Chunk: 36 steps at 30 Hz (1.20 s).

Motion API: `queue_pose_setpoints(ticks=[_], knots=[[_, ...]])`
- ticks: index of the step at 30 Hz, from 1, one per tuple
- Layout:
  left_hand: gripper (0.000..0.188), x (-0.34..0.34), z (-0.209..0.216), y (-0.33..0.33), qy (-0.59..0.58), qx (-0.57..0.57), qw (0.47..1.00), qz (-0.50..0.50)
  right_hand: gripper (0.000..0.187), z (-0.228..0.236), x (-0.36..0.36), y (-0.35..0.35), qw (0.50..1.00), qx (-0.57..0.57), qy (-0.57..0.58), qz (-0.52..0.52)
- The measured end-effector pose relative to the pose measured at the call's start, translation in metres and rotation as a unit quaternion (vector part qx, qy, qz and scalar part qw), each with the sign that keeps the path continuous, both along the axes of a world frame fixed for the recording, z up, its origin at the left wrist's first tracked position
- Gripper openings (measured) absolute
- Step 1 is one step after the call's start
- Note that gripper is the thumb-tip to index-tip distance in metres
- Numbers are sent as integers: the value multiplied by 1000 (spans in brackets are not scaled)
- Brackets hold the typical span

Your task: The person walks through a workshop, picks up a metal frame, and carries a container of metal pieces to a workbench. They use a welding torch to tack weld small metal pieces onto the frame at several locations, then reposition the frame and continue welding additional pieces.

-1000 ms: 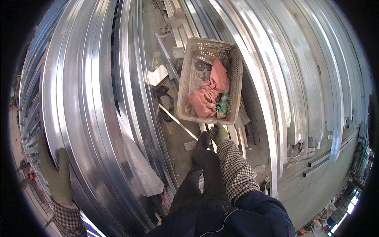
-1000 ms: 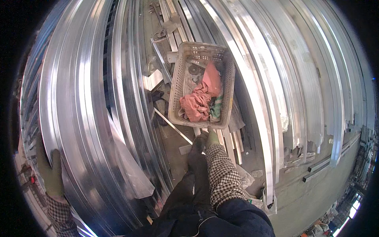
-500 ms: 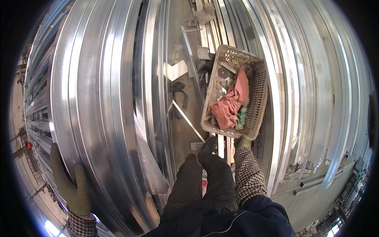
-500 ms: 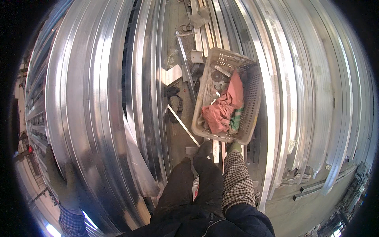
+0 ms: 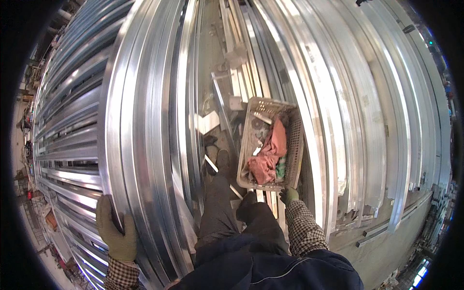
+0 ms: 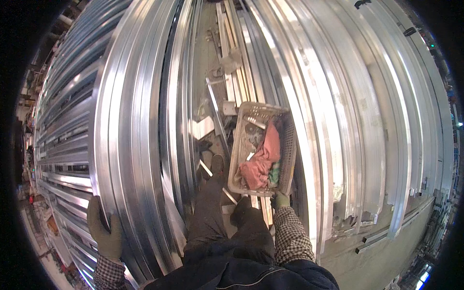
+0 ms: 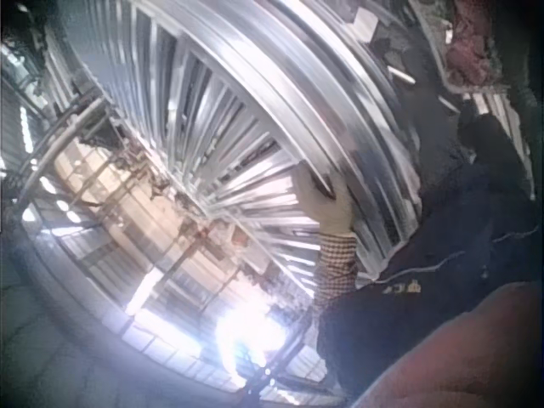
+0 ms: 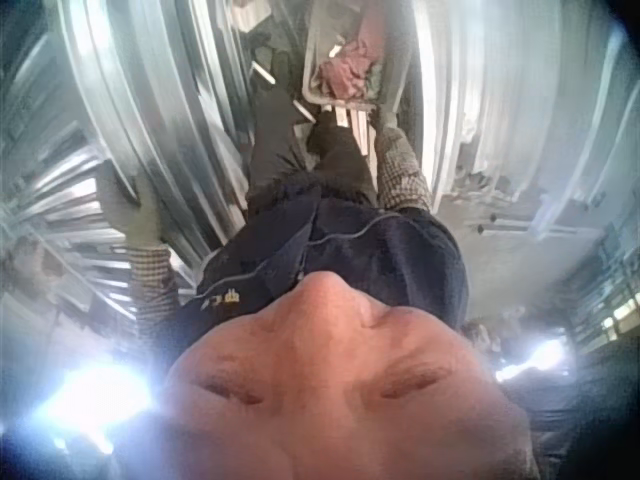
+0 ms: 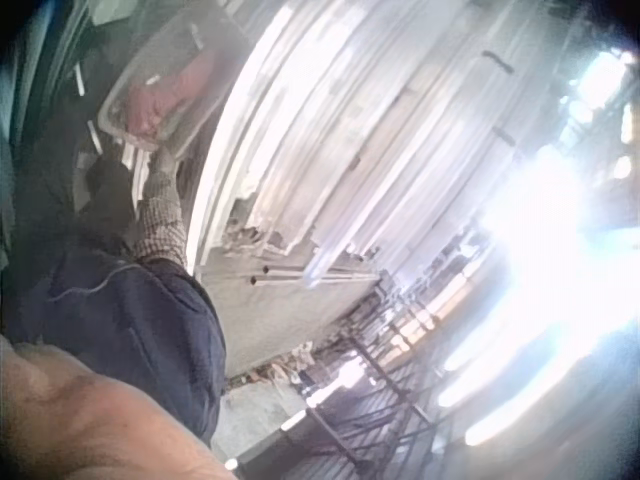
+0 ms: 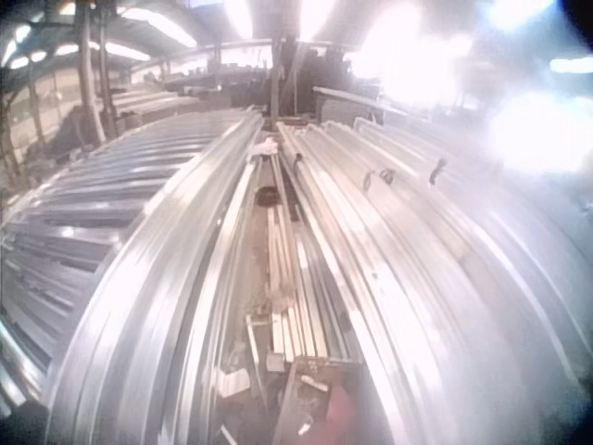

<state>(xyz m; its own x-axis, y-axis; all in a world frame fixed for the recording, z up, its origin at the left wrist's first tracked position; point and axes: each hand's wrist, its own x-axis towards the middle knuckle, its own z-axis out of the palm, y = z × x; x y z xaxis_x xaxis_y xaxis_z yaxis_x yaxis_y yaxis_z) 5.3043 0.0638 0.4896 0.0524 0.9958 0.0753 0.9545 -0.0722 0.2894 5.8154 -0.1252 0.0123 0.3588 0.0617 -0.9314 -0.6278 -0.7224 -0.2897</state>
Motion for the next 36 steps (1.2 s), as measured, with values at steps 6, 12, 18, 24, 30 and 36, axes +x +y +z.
queue_pose_setpoints(ticks=[6,12,18,24,30,36], knots=[[54,10,14,114,8,99,995,8,37,51,43,67,999,23,-10,44],[59,36,12,326,-27,143,981,-130,47,124,70,222,976,109,-66,179],[70,85,25,484,-9,78,983,-166,45,222,64,342,927,171,-132,306],[82,99,16,524,109,4,979,-171,43,298,114,298,913,115,-247,303],[81,101,18,519,117,-13,977,-178,35,340,212,152,940,-57,-331,65],[78,97,15,526,90,24,977,-193,16,295,200,118,974,-93,-205,19]])
